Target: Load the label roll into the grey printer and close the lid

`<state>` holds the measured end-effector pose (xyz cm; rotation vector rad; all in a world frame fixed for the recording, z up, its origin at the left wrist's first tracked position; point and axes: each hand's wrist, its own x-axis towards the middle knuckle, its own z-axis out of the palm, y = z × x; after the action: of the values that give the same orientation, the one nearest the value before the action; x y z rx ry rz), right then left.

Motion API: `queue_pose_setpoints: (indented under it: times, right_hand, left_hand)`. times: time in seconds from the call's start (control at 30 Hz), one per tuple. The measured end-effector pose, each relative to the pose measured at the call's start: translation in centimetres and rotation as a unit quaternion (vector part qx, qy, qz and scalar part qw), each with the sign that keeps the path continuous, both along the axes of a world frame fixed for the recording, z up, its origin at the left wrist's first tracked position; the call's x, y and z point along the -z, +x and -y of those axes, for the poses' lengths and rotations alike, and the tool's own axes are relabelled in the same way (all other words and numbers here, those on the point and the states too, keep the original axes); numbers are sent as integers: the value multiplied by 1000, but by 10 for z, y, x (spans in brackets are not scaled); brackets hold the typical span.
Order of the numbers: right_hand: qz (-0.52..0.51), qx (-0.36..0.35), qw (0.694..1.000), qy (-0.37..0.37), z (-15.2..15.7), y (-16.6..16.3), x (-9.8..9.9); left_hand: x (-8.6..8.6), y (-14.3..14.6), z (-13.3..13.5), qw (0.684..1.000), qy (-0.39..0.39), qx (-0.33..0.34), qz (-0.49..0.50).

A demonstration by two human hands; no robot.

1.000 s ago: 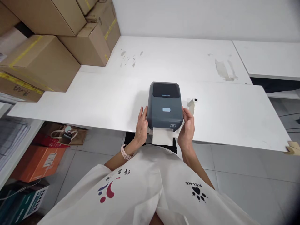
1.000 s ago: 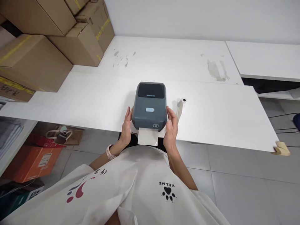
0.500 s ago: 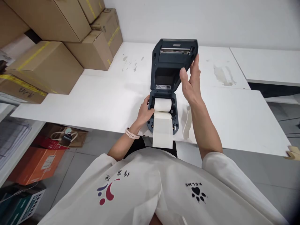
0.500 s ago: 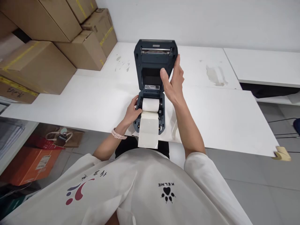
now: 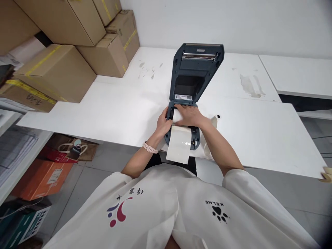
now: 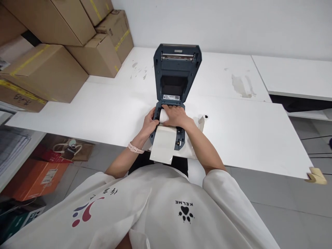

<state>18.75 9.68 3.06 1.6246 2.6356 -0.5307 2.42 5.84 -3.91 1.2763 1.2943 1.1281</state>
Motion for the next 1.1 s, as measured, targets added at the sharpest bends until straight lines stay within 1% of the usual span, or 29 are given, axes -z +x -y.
queue_pose_setpoints:
  times: [0.03, 0.1, 0.17, 0.23, 0.27, 0.33, 0.4, 0.47, 0.57, 0.63, 0.67, 0.77, 0.87, 0.93, 1.0, 1.07, 1.1]
  right_hand:
    - [-12, -3, 1000, -11, -2, 2, -1]
    - [-81, -27, 995, -47, -2, 12, -8]
    - [-187, -61, 977, -78, 2, 31, -22]
    - [-289, -72, 951, -86, 8, 56, -38]
    - [-329, -63, 939, -79, 10, 71, -46]
    - [-378, -21, 924, -45, 9, 101, -55]
    - [-391, 28, 920, 6, -3, 131, -54]
    - [-400, 76, 912, 46, -25, 154, -41]
    - [-431, 165, 885, 59, -65, 170, -5]
    - [-436, 223, 870, 64, -87, 168, 21]
    - [-434, 240, 866, 66, -95, 165, 33]
    - [-421, 267, 865, 54, -108, 153, 61]
    - [-423, 288, 859, 29, -107, 150, 75]
    - [-451, 294, 842, 19, -99, 158, 77]
    - [-496, 292, 818, 11, -81, 172, 77]
    - [-542, 279, 793, -1, -55, 188, 78]
    - [-555, 269, 787, -13, -40, 194, 78]
  left_hand:
    - [1, 0, 0, 1000, 0, 0, 1]
    - [2, -1, -1, 1000, 2, 1, 3]
    - [3, -2, -1, 1000, 0, -2, 3]
    - [4, -3, -1, 1000, -5, 1, 3]
    - [4, -3, -1, 1000, -8, 3, 4]
    - [4, -4, 0, 1000, -11, 7, 5]
    - [5, -4, 1, 1000, -10, 7, 4]
    - [5, -5, 1, 1000, -10, 5, 4]
    - [7, -4, 0, 1000, -10, 0, 2]
    - [8, -4, -1, 1000, -8, -3, 2]
    - [8, -4, -2, 1000, -8, -3, 3]
    - [8, -4, -2, 1000, -10, 3, 5]
    - [5, -5, -1, 1000, -18, 9, -1]
    - [4, -5, 0, 1000, -22, 11, -5]
    - [3, -5, 0, 1000, -23, 8, -6]
    - [3, -4, 0, 1000, -23, 7, -4]
    - [3, -4, 1, 1000, -25, 6, -3]
